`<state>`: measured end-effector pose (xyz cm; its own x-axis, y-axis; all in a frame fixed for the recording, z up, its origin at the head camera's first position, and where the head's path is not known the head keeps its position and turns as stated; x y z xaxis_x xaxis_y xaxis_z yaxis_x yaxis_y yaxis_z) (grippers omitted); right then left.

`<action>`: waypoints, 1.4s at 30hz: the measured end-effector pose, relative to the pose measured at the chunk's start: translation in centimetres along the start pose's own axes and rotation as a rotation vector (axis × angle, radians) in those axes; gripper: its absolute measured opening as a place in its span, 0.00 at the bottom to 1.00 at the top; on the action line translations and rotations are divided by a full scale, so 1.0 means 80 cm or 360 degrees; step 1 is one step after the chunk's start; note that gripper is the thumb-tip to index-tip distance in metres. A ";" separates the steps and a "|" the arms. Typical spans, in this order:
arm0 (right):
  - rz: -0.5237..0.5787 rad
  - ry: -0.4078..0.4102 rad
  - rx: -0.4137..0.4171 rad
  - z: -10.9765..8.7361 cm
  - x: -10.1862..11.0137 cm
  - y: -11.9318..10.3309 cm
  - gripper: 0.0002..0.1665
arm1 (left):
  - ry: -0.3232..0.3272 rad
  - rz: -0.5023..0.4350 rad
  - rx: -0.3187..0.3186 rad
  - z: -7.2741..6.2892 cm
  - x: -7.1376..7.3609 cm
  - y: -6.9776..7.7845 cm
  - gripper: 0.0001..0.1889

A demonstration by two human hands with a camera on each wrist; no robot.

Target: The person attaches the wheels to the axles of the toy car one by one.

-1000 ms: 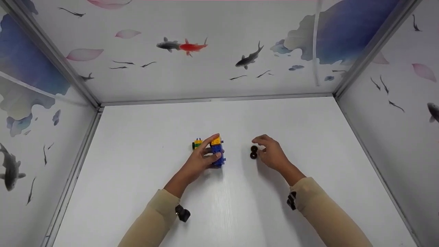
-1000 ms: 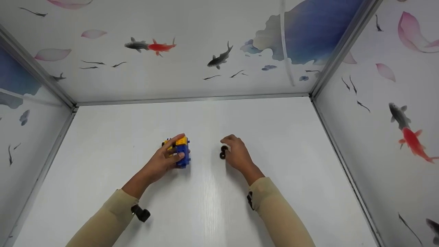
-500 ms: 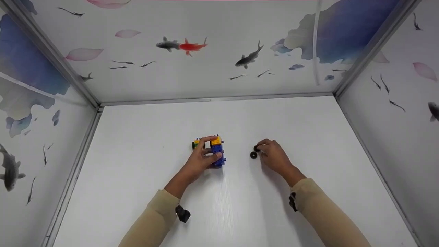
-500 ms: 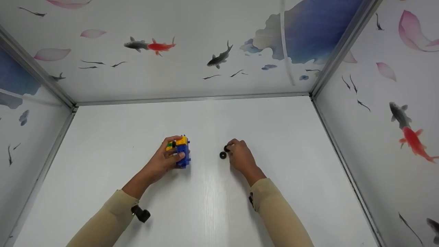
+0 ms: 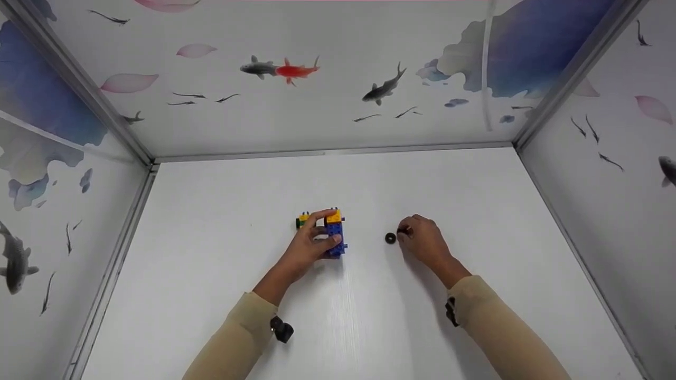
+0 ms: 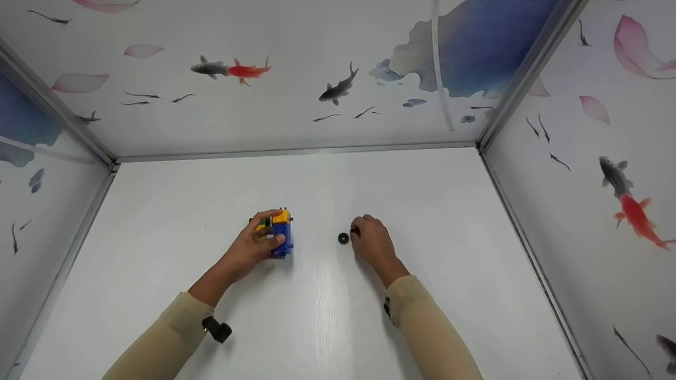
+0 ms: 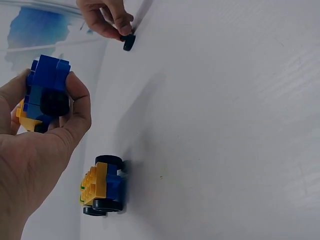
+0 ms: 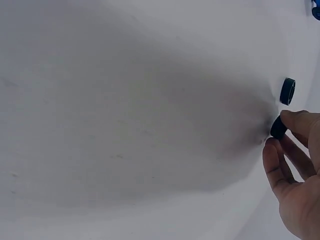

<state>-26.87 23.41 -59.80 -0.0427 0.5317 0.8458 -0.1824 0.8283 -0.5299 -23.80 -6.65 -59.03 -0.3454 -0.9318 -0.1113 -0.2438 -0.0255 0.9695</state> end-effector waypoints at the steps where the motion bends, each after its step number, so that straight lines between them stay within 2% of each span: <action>1: 0.0033 0.0011 -0.0008 0.000 0.001 -0.002 0.07 | 0.0001 0.0004 -0.0001 0.000 0.000 0.000 0.35; 5: 0.0190 0.0056 0.0029 0.001 0.003 -0.014 0.11 | 0.0006 0.0025 0.0004 -0.001 -0.001 0.000 0.35; 9: 0.0371 0.0062 0.0145 0.003 0.003 -0.035 0.16 | 0.0015 0.0042 0.0003 -0.002 -0.004 0.002 0.35; 13: 0.0492 0.0042 0.0230 0.005 -0.001 -0.058 0.17 | 0.0017 0.0035 -0.0003 -0.002 -0.006 0.003 0.36; 26: 0.0665 -0.0028 0.0256 0.014 -0.012 -0.105 0.18 | -0.0017 0.0014 -0.0011 -0.002 -0.011 0.003 0.37; 33: 0.0755 -0.0051 0.0284 0.017 -0.015 -0.116 0.17 | -0.0047 -0.0004 0.0019 -0.003 -0.014 0.002 0.47; 42: 0.0768 -0.0049 0.0307 0.016 -0.013 -0.122 0.18 | -0.0054 0.0071 0.0032 -0.002 -0.016 0.002 0.47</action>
<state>-26.31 14.57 -55.42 -0.1949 0.8370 0.5113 -0.3126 0.4411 -0.8413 -23.29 -5.54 -58.72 -0.3869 -0.9190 -0.0756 -0.2454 0.0236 0.9691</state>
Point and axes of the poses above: each hand's wrist, its own z-axis towards the middle knuckle, its own x-axis out of the back of the hand, y = z × x, the point moved 5 cm from there along z, towards the middle knuckle, and after that the axes turned 2 degrees about -z, right-handed, at the moved point
